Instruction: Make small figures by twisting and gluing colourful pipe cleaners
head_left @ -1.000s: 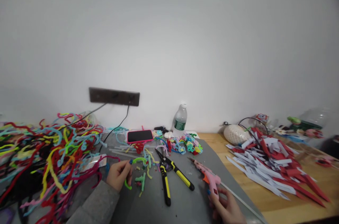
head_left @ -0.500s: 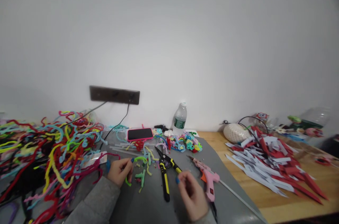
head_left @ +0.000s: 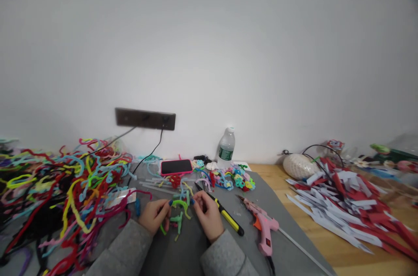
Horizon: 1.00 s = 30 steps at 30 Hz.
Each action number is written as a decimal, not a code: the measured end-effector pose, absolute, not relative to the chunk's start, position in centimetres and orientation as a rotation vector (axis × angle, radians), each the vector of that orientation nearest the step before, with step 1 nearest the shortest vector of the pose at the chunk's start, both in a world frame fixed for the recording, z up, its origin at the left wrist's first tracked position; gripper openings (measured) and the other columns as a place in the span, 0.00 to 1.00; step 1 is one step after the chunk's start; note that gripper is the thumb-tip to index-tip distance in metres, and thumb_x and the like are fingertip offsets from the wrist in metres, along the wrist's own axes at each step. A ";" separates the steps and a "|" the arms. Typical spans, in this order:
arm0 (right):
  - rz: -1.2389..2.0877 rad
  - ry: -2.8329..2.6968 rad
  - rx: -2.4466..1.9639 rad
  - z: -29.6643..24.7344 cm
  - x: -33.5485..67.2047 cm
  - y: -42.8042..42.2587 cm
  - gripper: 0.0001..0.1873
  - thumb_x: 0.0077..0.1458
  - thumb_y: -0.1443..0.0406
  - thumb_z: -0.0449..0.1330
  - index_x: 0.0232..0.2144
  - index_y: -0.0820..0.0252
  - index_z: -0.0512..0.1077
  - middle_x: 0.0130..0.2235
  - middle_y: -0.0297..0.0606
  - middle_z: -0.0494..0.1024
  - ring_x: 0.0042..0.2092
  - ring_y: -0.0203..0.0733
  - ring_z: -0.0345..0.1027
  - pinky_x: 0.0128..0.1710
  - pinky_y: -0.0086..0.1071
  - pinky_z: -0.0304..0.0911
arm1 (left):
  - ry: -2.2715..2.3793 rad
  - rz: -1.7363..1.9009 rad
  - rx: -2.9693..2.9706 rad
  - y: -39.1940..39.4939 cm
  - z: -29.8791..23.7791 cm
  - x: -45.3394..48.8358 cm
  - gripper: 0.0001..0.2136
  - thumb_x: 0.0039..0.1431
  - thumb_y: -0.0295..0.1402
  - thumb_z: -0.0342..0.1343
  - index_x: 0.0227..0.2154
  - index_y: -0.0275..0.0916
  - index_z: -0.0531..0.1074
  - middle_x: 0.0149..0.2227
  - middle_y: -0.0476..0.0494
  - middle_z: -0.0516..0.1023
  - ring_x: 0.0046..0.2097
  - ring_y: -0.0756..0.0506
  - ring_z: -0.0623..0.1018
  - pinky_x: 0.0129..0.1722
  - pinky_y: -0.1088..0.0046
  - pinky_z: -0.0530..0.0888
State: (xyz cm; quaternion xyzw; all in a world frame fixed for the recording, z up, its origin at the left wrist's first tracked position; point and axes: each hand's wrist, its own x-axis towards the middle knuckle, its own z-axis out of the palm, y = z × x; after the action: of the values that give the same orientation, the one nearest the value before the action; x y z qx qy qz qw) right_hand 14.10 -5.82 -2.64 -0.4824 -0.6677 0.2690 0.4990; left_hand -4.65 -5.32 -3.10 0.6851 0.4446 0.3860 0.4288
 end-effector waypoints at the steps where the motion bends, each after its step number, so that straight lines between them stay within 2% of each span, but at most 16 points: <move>1: 0.658 -1.622 -1.157 -2.8 14.2 -5.9 0.02 0.49 0.69 0.52 0.27 0.61 0.65 0.20 0.28 0.59 0.22 0.33 0.52 0.22 0.25 0.50 | 1.103 0.955 1.707 -5.3 -3.1 -4.6 0.19 0.55 0.47 0.41 0.17 0.39 0.61 0.08 0.54 0.65 0.12 0.50 0.69 0.13 0.80 0.60; 11: 0.595 -1.783 -1.132 -2.7 14.2 -6.4 0.05 0.50 0.67 0.52 0.23 0.60 0.63 0.20 0.27 0.56 0.22 0.33 0.50 0.22 0.26 0.46 | 1.100 0.929 1.772 -5.3 -3.3 -4.6 0.19 0.56 0.45 0.40 0.18 0.38 0.62 0.10 0.53 0.67 0.13 0.51 0.70 0.14 0.80 0.61; 15: 0.573 -1.831 -1.121 -2.3 14.1 -6.6 0.02 0.46 0.70 0.52 0.24 0.60 0.63 0.20 0.27 0.57 0.22 0.33 0.50 0.22 0.26 0.45 | 1.130 0.924 1.801 -5.3 -3.3 -4.6 0.19 0.57 0.45 0.40 0.17 0.38 0.62 0.09 0.53 0.67 0.12 0.51 0.70 0.15 0.80 0.62; 30: 0.562 -1.842 -1.143 -2.3 14.0 -6.7 0.08 0.37 0.76 0.50 0.22 0.59 0.62 0.20 0.27 0.58 0.22 0.32 0.52 0.22 0.25 0.46 | 1.152 0.948 1.886 -5.7 -2.4 -4.4 0.19 0.56 0.43 0.42 0.16 0.38 0.65 0.08 0.54 0.67 0.12 0.52 0.69 0.16 0.80 0.62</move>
State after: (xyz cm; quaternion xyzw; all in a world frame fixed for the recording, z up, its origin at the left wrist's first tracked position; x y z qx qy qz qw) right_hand 14.01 -6.67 -2.34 -0.4593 -0.7402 0.2260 0.4359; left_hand -4.45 -5.68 -2.41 0.7316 0.4469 0.3678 0.3603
